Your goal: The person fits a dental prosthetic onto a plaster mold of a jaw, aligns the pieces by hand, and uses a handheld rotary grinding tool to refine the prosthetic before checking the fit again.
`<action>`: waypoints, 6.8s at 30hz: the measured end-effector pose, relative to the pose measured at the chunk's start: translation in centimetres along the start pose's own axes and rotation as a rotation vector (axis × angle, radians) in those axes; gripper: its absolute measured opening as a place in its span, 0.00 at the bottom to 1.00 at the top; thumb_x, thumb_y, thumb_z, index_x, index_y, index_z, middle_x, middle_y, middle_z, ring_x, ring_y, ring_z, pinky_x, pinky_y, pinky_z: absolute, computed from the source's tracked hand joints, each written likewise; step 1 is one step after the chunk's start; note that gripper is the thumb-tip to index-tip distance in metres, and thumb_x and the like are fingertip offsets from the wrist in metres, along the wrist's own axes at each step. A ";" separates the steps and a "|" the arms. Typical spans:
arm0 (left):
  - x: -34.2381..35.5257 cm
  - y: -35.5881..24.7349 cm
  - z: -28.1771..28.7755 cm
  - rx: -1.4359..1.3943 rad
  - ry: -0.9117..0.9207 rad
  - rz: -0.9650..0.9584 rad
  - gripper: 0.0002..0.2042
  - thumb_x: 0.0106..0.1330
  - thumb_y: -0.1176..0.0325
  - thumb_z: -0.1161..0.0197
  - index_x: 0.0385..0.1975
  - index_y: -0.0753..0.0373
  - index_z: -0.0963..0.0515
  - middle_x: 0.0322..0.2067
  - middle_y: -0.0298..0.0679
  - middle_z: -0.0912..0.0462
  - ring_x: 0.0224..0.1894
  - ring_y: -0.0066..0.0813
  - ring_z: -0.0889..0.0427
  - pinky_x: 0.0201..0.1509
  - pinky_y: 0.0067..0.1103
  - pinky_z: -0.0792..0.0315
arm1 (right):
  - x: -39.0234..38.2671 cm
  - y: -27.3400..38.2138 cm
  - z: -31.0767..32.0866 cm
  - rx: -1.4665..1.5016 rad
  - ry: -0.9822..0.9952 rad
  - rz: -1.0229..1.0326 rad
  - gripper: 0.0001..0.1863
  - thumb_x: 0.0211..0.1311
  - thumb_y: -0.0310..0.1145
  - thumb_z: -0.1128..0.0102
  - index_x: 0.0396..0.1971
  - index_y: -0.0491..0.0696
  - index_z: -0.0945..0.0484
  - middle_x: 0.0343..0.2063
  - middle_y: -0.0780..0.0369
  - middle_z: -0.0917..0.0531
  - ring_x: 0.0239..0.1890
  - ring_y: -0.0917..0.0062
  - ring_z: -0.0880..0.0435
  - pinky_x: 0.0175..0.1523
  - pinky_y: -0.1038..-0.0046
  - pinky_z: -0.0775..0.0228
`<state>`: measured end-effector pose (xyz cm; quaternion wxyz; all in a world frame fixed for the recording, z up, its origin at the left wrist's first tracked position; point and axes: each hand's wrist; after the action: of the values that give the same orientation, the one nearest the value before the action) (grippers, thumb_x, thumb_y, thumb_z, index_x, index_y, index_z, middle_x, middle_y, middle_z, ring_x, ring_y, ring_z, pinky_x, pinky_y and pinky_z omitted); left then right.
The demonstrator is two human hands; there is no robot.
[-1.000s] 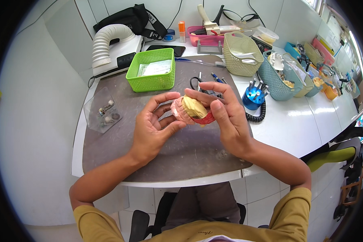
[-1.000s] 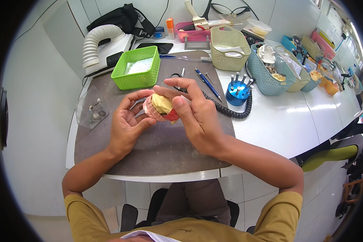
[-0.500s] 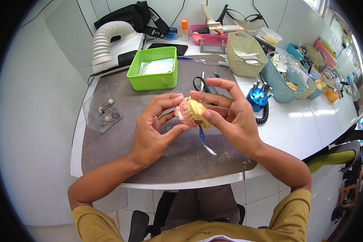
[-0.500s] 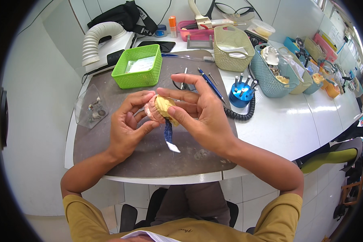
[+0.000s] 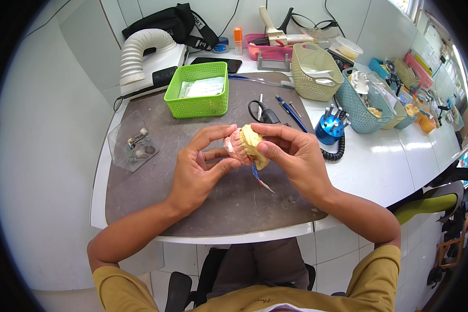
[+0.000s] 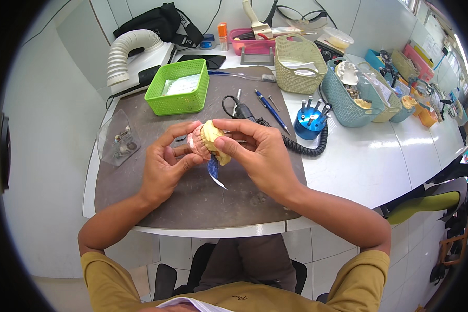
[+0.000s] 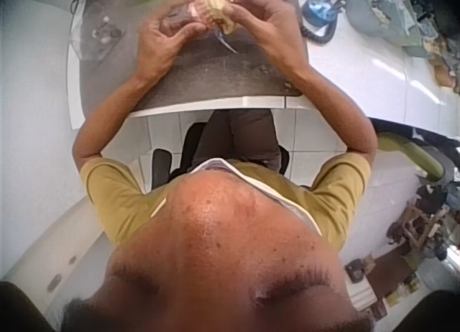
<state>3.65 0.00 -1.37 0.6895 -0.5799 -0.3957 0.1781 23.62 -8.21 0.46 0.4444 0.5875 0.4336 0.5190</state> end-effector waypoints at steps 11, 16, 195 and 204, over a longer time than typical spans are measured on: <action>0.3 -0.3 0.3 -0.056 0.063 0.110 0.31 0.66 0.68 0.33 0.68 0.67 0.37 0.63 0.46 0.31 0.61 0.33 0.26 0.66 0.29 0.29 | -0.4 0.5 0.1 -0.172 0.027 -0.029 0.25 0.64 0.27 0.35 0.61 0.47 0.25 0.43 0.59 0.15 0.42 0.82 0.16 0.49 0.80 0.23; 0.1 -0.5 0.1 -0.088 0.061 0.109 0.32 0.68 0.68 0.35 0.69 0.67 0.40 0.65 0.46 0.33 0.61 0.33 0.25 0.64 0.29 0.27 | -0.5 0.2 0.0 -0.168 0.042 -0.027 0.26 0.63 0.25 0.35 0.62 0.45 0.27 0.44 0.58 0.15 0.44 0.80 0.15 0.50 0.78 0.22; -8.9 -6.2 -11.6 -0.975 0.198 -0.331 0.09 0.70 0.64 0.38 0.37 0.64 0.26 0.31 0.40 0.23 0.32 0.28 0.24 0.39 0.26 0.30 | -1.3 -0.4 -0.2 -0.701 0.221 0.015 0.30 0.49 0.30 0.24 0.49 0.45 0.32 0.39 0.59 0.19 0.37 0.73 0.20 0.43 0.71 0.28; -4.1 -6.2 -2.3 0.762 0.016 -0.214 0.15 0.61 0.70 0.32 0.46 0.65 0.25 0.42 0.41 0.21 0.44 0.31 0.21 0.48 0.26 0.25 | -1.5 -0.3 0.2 -0.717 0.228 0.085 0.27 0.50 0.30 0.26 0.47 0.42 0.33 0.38 0.51 0.19 0.37 0.60 0.17 0.44 0.63 0.27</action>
<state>1.54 -6.03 3.00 0.8731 -0.2395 -0.3539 0.2346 23.67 -9.59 -0.14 0.5487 0.3504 0.2465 0.7178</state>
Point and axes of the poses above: each hand's wrist, its own x-axis towards the middle knuckle, its own z-axis out of the back of the hand, y = z × x
